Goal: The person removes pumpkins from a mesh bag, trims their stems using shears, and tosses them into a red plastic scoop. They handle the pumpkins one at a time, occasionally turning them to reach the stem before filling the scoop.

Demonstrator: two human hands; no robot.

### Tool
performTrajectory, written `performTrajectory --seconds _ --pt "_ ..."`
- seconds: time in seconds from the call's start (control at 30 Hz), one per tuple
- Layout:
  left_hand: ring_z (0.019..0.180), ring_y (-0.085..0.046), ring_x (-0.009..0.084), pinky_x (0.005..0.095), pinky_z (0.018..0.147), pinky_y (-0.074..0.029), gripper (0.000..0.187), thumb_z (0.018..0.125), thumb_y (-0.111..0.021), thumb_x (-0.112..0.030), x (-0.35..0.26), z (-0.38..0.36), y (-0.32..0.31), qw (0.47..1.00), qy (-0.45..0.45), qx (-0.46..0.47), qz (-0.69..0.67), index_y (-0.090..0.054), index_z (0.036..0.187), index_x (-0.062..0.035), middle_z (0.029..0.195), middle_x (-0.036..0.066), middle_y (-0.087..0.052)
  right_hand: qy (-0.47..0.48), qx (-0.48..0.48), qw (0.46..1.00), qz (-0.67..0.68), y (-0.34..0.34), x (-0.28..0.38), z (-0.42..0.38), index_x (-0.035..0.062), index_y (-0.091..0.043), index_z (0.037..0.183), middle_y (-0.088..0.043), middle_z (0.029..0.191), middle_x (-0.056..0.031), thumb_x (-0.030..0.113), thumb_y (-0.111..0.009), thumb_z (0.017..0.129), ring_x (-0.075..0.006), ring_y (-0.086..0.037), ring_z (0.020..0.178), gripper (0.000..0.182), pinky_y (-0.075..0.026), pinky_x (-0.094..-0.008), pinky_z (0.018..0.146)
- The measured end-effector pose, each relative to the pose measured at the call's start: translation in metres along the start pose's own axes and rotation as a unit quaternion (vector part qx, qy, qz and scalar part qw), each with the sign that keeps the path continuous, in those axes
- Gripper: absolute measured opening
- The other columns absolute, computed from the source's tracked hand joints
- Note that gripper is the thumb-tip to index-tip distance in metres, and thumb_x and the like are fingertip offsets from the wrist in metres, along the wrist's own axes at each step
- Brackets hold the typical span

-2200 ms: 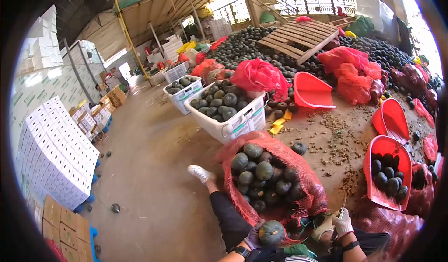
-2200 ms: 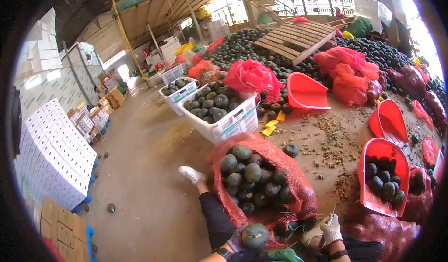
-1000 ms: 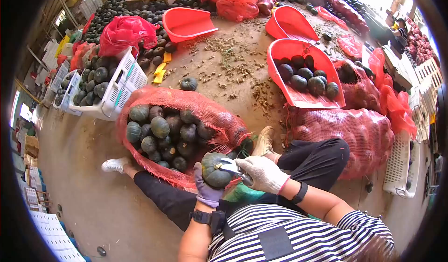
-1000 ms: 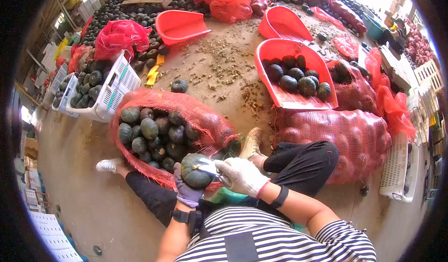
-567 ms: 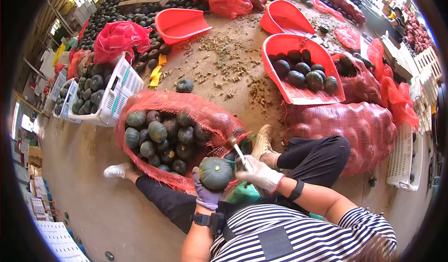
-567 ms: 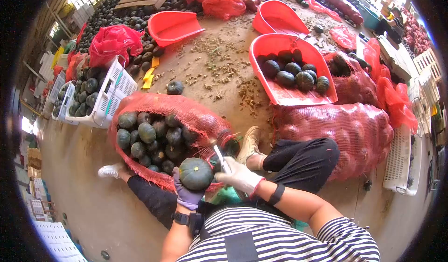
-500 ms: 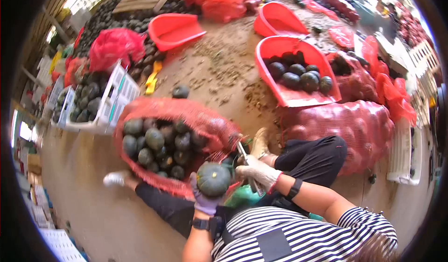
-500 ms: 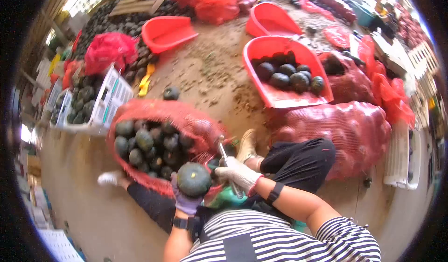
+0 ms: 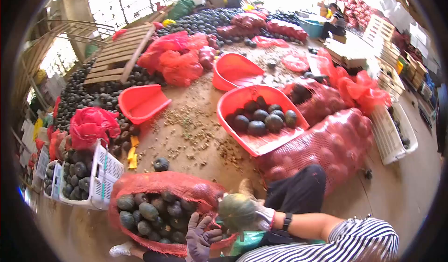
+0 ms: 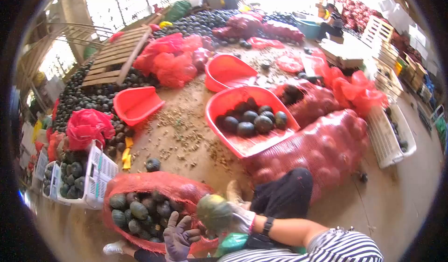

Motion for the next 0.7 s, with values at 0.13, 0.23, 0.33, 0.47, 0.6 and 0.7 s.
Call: performTrajectory --seconds 0.13,0.23,0.33,0.47,0.6,0.7 --pt "0.093 -0.064 0.0250 0.0409 0.080 -0.059 0.061 0.097 -0.056 -0.046 0.012 0.004 0.073 0.980 -0.012 -0.199 0.027 -0.042 0.144 -0.0095 0.120 0.011 -0.058 0.107 -0.034 0.991 -0.074 -0.074 0.064 -0.025 0.0054 -0.054 0.133 -0.059 0.128 -0.0121 0.044 -0.042 0.105 -0.0240 -0.059 0.115 0.049 -0.048 -0.0383 0.102" --pt "0.089 -0.063 0.0218 0.0381 0.080 -0.058 0.048 0.099 -0.055 -0.044 0.021 -0.015 0.119 0.972 -0.006 -0.233 -0.021 -0.050 0.131 -0.0088 0.107 0.007 -0.059 0.232 -0.068 0.968 -0.066 -0.075 0.144 -0.008 0.0094 -0.063 0.116 -0.069 0.105 -0.0092 0.046 -0.049 0.102 -0.0267 -0.064 0.100 0.042 -0.048 -0.0458 0.098" --pt "0.088 -0.062 0.0175 0.0354 0.077 -0.055 0.029 0.102 -0.050 -0.043 0.023 0.001 0.120 0.982 -0.065 -0.003 -0.174 -0.057 0.111 -0.0160 0.091 0.001 -0.059 0.358 -0.092 0.928 -0.055 -0.095 0.186 -0.016 0.0070 -0.055 0.127 -0.062 0.122 -0.0125 0.033 -0.063 0.096 -0.0322 -0.060 0.110 0.041 -0.045 -0.0578 0.103" --pt "0.101 -0.063 0.0203 0.0397 0.092 -0.053 0.041 0.102 -0.051 -0.047 0.022 -0.025 0.167 0.942 -0.065 -0.304 -0.125 -0.059 0.124 -0.0135 0.109 0.004 -0.065 0.355 -0.042 0.895 -0.268 -0.129 0.153 -0.025 0.0069 -0.054 0.128 -0.061 0.125 -0.0097 0.031 -0.062 0.096 -0.0273 -0.060 0.116 0.041 -0.038 -0.0528 0.113" --pt "0.117 -0.056 0.0287 0.0437 0.100 -0.049 0.068 0.094 -0.057 -0.056 0.038 0.003 0.176 0.930 -0.018 -0.361 -0.063 -0.048 0.140 -0.0065 0.132 0.011 -0.055 0.251 -0.102 0.952 -0.143 -0.056 0.119 -0.026 0.0105 -0.055 0.115 -0.061 0.104 -0.0063 0.019 -0.070 0.092 -0.0274 -0.062 0.101 0.029 -0.044 -0.0537 0.106" --pt "0.137 -0.042 0.0372 0.0477 0.114 -0.035 0.078 0.092 -0.058 -0.057 0.060 0.033 0.179 0.931 0.017 -0.362 -0.040 -0.040 0.147 -0.0052 0.149 0.015 -0.043 0.204 -0.319 0.902 -0.209 0.033 0.107 -0.045 0.0153 -0.056 0.101 -0.061 0.086 -0.0032 0.017 -0.069 0.089 -0.0210 -0.063 0.081 0.018 -0.056 -0.0452 0.081"
Point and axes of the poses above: each hand's wrist, its own z-axis towards the middle knuckle, its own y-axis out of the back of the hand, x = y × z, the point moved 8 cm from there along z, towards the middle knuckle
